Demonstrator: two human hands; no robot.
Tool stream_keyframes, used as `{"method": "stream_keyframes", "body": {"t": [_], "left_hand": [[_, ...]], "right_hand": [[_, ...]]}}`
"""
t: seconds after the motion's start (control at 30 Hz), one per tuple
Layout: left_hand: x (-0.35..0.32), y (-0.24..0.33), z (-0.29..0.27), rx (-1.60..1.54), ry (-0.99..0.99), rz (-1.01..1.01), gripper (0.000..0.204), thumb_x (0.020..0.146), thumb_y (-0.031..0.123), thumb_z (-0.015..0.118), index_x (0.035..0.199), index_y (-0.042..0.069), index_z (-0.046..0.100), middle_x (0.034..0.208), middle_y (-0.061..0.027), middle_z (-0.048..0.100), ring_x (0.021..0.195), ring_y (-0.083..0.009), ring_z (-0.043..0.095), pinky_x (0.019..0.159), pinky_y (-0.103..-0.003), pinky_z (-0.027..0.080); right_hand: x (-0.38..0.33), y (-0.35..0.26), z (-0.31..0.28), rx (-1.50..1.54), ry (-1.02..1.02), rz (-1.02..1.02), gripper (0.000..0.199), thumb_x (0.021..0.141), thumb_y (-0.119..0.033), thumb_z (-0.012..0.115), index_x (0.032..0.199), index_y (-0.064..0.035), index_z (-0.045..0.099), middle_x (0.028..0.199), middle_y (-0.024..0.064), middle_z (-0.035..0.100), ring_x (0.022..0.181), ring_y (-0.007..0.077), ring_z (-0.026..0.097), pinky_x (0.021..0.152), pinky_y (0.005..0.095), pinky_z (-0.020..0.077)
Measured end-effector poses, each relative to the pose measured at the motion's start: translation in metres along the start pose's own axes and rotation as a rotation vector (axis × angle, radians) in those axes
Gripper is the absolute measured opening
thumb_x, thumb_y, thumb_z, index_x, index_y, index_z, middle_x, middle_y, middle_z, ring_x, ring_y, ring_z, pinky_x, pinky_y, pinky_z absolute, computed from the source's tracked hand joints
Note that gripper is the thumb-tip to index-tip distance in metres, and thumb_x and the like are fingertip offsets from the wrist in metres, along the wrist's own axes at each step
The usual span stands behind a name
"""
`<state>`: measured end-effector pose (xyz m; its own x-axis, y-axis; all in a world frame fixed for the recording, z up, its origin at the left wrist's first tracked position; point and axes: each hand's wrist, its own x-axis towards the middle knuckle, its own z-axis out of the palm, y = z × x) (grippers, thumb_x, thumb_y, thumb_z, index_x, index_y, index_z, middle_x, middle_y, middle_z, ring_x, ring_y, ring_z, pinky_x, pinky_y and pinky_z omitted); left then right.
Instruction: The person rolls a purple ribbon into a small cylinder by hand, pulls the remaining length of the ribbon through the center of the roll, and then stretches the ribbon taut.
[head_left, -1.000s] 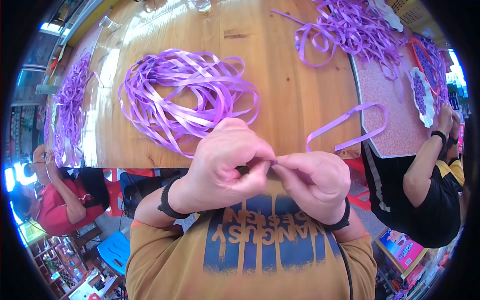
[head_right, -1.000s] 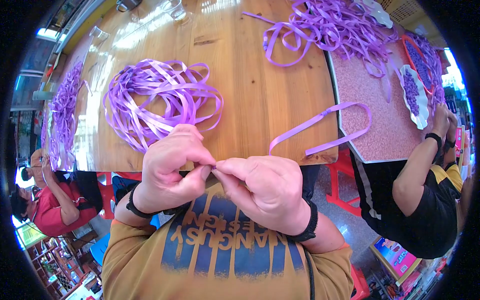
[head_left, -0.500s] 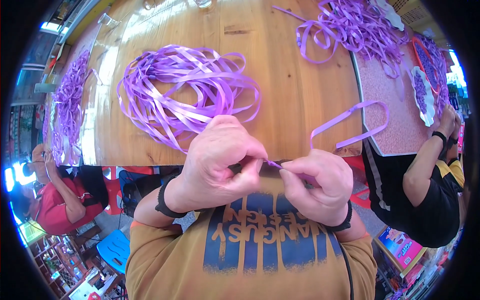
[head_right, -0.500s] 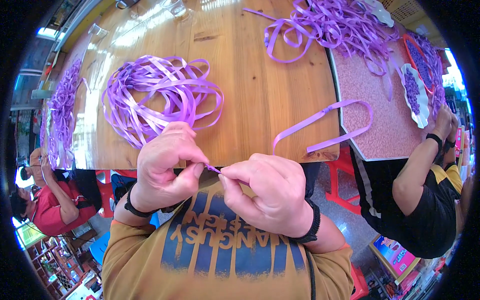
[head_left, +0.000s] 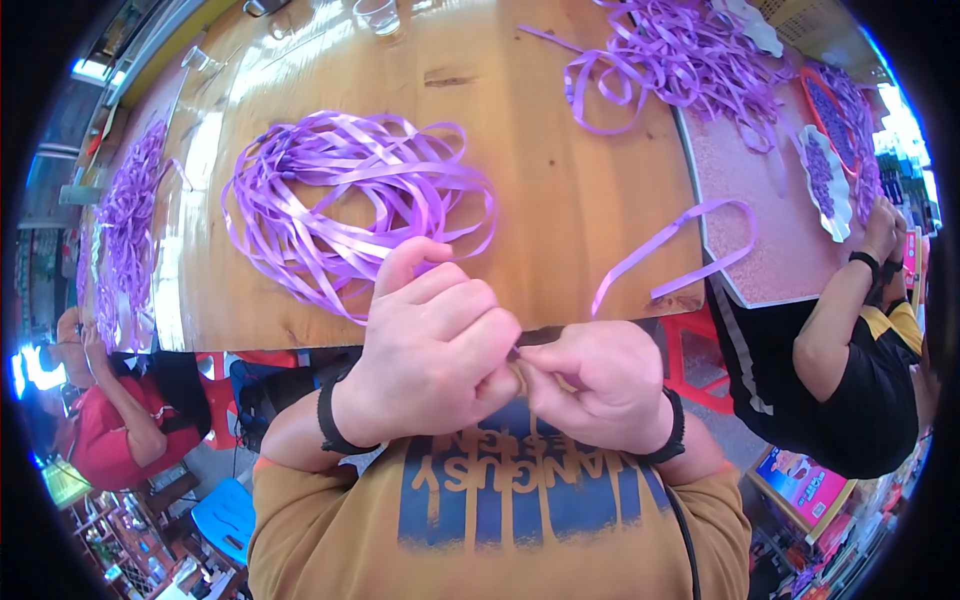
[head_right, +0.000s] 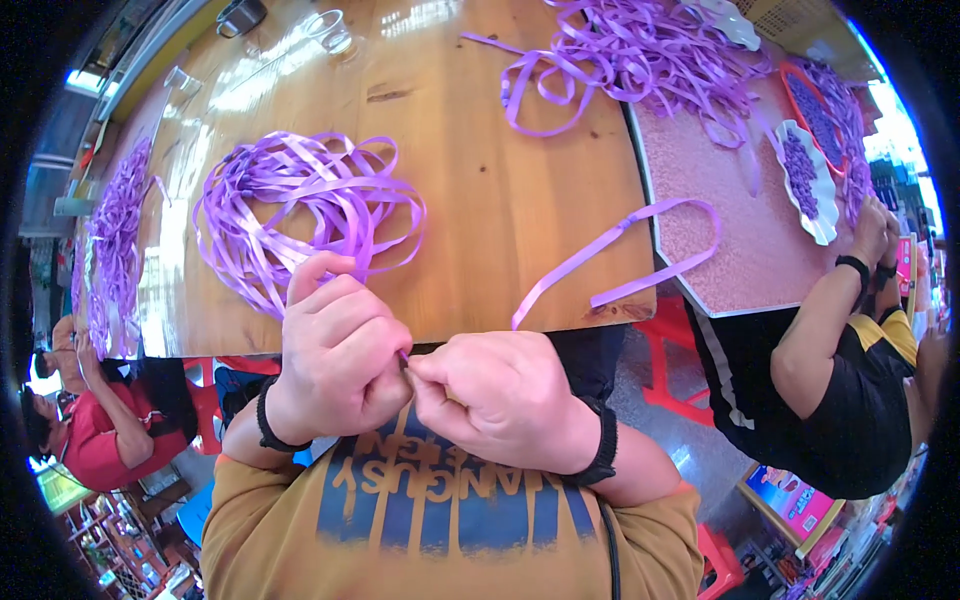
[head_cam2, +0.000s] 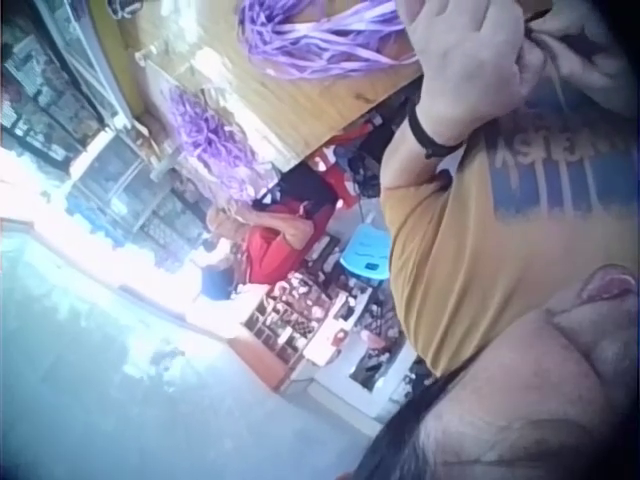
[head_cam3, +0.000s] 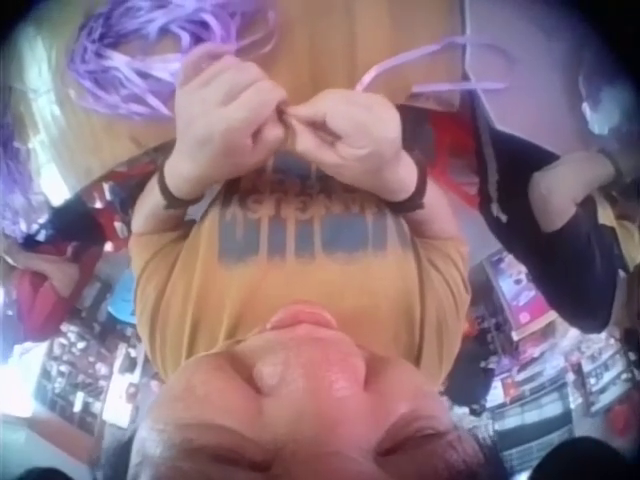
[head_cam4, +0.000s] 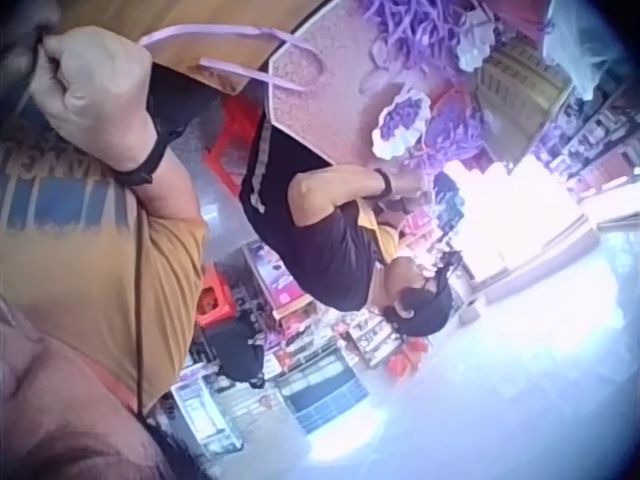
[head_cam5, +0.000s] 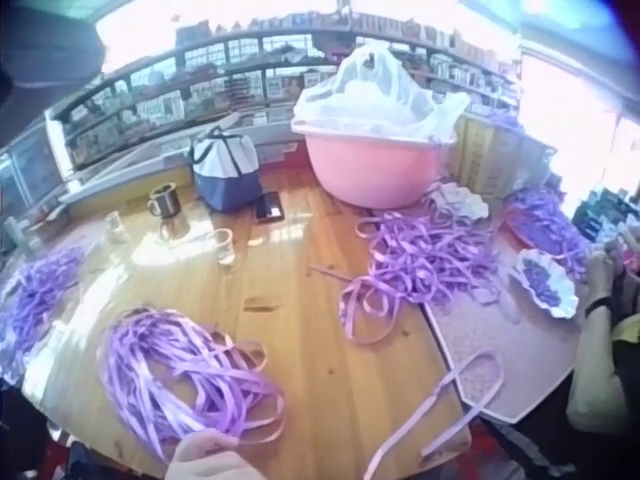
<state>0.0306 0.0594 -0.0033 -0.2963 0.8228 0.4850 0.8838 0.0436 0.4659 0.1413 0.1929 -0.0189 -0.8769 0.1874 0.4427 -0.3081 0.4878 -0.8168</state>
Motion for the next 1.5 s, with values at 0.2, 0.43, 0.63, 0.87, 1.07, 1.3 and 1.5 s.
{"method": "stream_keyframes", "body": {"t": [0.2, 0.43, 0.63, 0.87, 1.07, 1.3, 1.5], "left_hand": [[-0.003, -0.002, -0.006, 0.031, -0.008, -0.022, 0.009, 0.053, 0.005, 0.054, 0.061, 0.009, 0.053, 0.057, -0.0023, 0.046, 0.053, -0.0212, 0.047, 0.081, -0.041, 0.040], [0.012, -0.001, 0.005, -1.365, -0.341, -0.476, 0.061, 0.080, 0.023, 0.063, 0.129, 0.001, 0.035, 0.117, -0.0135, 0.051, 0.110, -0.0206, 0.050, 0.092, -0.032, 0.039], [0.014, -0.008, -0.002, -1.296, -0.601, -0.551, 0.027, 0.085, 0.006, 0.059, 0.111, 0.002, 0.056, 0.092, -0.0018, 0.060, 0.085, -0.0068, 0.055, 0.074, -0.022, 0.044], [-0.032, -0.026, -0.058, -0.806, -0.254, -0.785, 0.011, 0.085, 0.010, 0.058, 0.088, 0.000, 0.061, 0.076, 0.0022, 0.057, 0.071, -0.0041, 0.050, 0.064, -0.021, 0.041], [-0.089, -0.044, -0.085, -0.974, 0.097, -0.884, 0.023, 0.078, 0.022, 0.066, 0.072, 0.001, 0.058, 0.067, -0.0020, 0.055, 0.062, -0.0118, 0.048, 0.060, -0.026, 0.036], [-0.134, -0.065, -0.097, -0.928, 0.410, -0.793, 0.032, 0.079, 0.032, 0.065, 0.066, 0.006, 0.051, 0.057, -0.0002, 0.049, 0.055, -0.0125, 0.043, 0.058, -0.029, 0.034], [-0.159, -0.071, -0.103, -0.855, 0.564, -0.975, 0.022, 0.081, 0.022, 0.061, 0.078, 0.001, 0.056, 0.069, -0.0018, 0.056, 0.064, -0.0083, 0.049, 0.059, -0.022, 0.037]], "right_hand": [[-0.002, 0.001, -0.002, 0.057, -0.022, -0.027, 0.010, 0.067, -0.002, 0.068, 0.075, -0.0061, 0.063, 0.052, 0.0056, 0.049, 0.044, 0.0208, 0.051, 0.040, 0.0289, 0.0369], [0.018, -0.023, -0.026, 0.752, 0.035, 0.365, 0.006, 0.082, 0.000, 0.060, 0.087, -0.0025, 0.057, 0.073, 0.0025, 0.059, 0.057, 0.0051, 0.050, 0.056, 0.0188, 0.0398], [0.041, -0.020, -0.060, 1.163, 0.252, 0.168, 0.014, 0.091, -0.017, 0.048, 0.088, -0.0031, 0.048, 0.058, -0.0030, 0.036, 0.044, 0.0058, 0.029, 0.043, 0.0213, 0.0266], [0.044, 0.004, -0.133, 1.139, 0.303, 0.112, 0.014, 0.094, -0.013, 0.044, 0.090, -0.0003, 0.046, 0.059, -0.0016, 0.025, 0.046, 0.0064, 0.021, 0.043, 0.0231, 0.0201], [0.033, 0.020, -0.155, 1.114, 0.344, 0.137, 0.015, 0.094, -0.012, 0.044, 0.095, 0.0020, 0.050, 0.059, -0.0017, 0.025, 0.047, 0.0064, 0.021, 0.043, 0.0228, 0.0204], [0.028, 0.025, -0.159, 1.068, 0.393, 0.182, 0.018, 0.094, -0.010, 0.044, 0.104, 0.0033, 0.050, 0.059, -0.0020, 0.024, 0.047, 0.0064, 0.021, 0.043, 0.0228, 0.0211], [0.025, 0.041, -0.185, 0.743, 0.550, 0.178, 0.017, 0.095, -0.010, 0.043, 0.104, 0.0006, 0.051, 0.059, -0.0035, 0.022, 0.047, 0.0052, 0.017, 0.043, 0.0231, 0.0175]]}}
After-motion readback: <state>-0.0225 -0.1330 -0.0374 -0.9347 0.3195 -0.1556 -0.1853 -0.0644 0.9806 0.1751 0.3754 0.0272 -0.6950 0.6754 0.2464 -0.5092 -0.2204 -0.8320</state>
